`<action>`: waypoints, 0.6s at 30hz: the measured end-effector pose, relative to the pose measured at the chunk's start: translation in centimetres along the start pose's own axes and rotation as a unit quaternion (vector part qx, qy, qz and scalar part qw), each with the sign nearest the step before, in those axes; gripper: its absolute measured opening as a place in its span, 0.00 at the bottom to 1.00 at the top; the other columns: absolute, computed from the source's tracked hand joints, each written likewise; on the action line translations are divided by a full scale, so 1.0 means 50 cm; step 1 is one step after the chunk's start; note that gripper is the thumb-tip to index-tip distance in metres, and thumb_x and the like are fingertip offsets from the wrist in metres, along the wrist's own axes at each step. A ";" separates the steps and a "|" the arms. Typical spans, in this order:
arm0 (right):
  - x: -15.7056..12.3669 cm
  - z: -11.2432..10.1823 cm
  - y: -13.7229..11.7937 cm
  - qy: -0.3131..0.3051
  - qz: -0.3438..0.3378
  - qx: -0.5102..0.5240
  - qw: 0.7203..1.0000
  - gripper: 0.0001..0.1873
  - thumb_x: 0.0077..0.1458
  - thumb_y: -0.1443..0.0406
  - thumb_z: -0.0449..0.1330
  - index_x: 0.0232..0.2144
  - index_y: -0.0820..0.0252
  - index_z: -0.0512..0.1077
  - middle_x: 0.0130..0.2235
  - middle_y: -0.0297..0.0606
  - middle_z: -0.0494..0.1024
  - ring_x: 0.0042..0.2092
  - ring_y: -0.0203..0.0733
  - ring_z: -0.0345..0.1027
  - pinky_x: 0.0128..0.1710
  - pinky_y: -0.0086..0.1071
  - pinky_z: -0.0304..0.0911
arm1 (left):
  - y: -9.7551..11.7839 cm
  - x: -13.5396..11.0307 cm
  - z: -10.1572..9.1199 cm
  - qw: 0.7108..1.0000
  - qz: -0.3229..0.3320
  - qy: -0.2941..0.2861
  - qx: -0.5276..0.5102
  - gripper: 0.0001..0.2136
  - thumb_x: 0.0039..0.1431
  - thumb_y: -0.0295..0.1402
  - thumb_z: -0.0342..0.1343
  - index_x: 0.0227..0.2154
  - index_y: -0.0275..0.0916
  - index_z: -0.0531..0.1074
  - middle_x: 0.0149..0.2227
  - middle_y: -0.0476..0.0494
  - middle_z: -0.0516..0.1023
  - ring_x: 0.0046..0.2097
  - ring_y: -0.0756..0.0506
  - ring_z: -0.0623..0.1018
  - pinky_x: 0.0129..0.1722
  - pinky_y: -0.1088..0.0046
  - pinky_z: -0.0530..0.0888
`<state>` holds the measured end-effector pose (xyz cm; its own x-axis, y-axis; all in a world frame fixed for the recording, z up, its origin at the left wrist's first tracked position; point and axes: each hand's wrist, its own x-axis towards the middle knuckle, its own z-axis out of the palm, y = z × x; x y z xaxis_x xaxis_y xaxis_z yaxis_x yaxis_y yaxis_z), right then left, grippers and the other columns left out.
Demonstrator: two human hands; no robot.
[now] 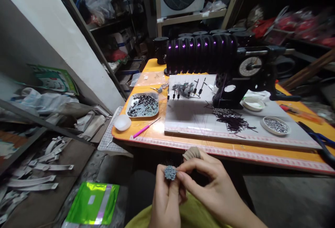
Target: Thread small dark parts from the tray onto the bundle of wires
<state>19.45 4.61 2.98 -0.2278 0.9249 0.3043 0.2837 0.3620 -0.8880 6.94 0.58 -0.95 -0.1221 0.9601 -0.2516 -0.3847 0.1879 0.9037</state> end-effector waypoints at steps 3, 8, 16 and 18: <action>-0.010 0.000 0.010 0.011 -0.027 -0.013 0.999 0.05 0.58 0.68 0.62 0.32 0.55 0.79 0.29 0.34 0.75 0.32 0.37 0.69 0.31 0.30 0.65 | 0.004 0.003 0.004 0.995 0.040 0.002 -0.094 0.14 0.62 0.43 0.57 0.28 0.41 0.61 0.20 0.58 0.60 0.21 0.56 0.58 0.21 0.81 0.58; -0.020 -0.007 0.020 0.003 -0.096 -0.097 0.991 0.06 0.57 0.72 0.62 0.35 0.57 0.78 0.29 0.36 0.73 0.33 0.39 0.66 0.32 0.32 0.62 | 0.011 0.010 -0.002 0.985 0.108 -0.009 -0.132 0.12 0.65 0.36 0.54 0.27 0.41 0.60 0.22 0.56 0.62 0.22 0.55 0.60 0.22 0.80 0.59; -0.015 -0.011 0.003 -0.013 -0.115 -0.126 0.985 0.08 0.57 0.74 0.60 0.33 0.59 0.77 0.29 0.37 0.72 0.33 0.40 0.63 0.30 0.31 0.60 | 0.011 0.007 -0.002 0.985 0.101 -0.036 -0.134 0.11 0.66 0.35 0.53 0.27 0.41 0.62 0.22 0.56 0.62 0.22 0.55 0.59 0.22 0.81 0.58; -0.015 -0.012 0.001 -0.016 -0.110 -0.126 0.986 0.08 0.57 0.74 0.60 0.33 0.58 0.78 0.29 0.37 0.72 0.34 0.40 0.63 0.31 0.31 0.60 | 0.010 0.008 -0.003 0.986 0.097 -0.041 -0.131 0.11 0.66 0.35 0.52 0.27 0.41 0.61 0.22 0.56 0.62 0.23 0.55 0.59 0.22 0.81 0.58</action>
<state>20.18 4.02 2.91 -0.3378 0.8181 0.4654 0.4462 0.5746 -0.6861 6.57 1.02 -0.62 -0.1465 0.9883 -0.0436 -0.5851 -0.0510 0.8094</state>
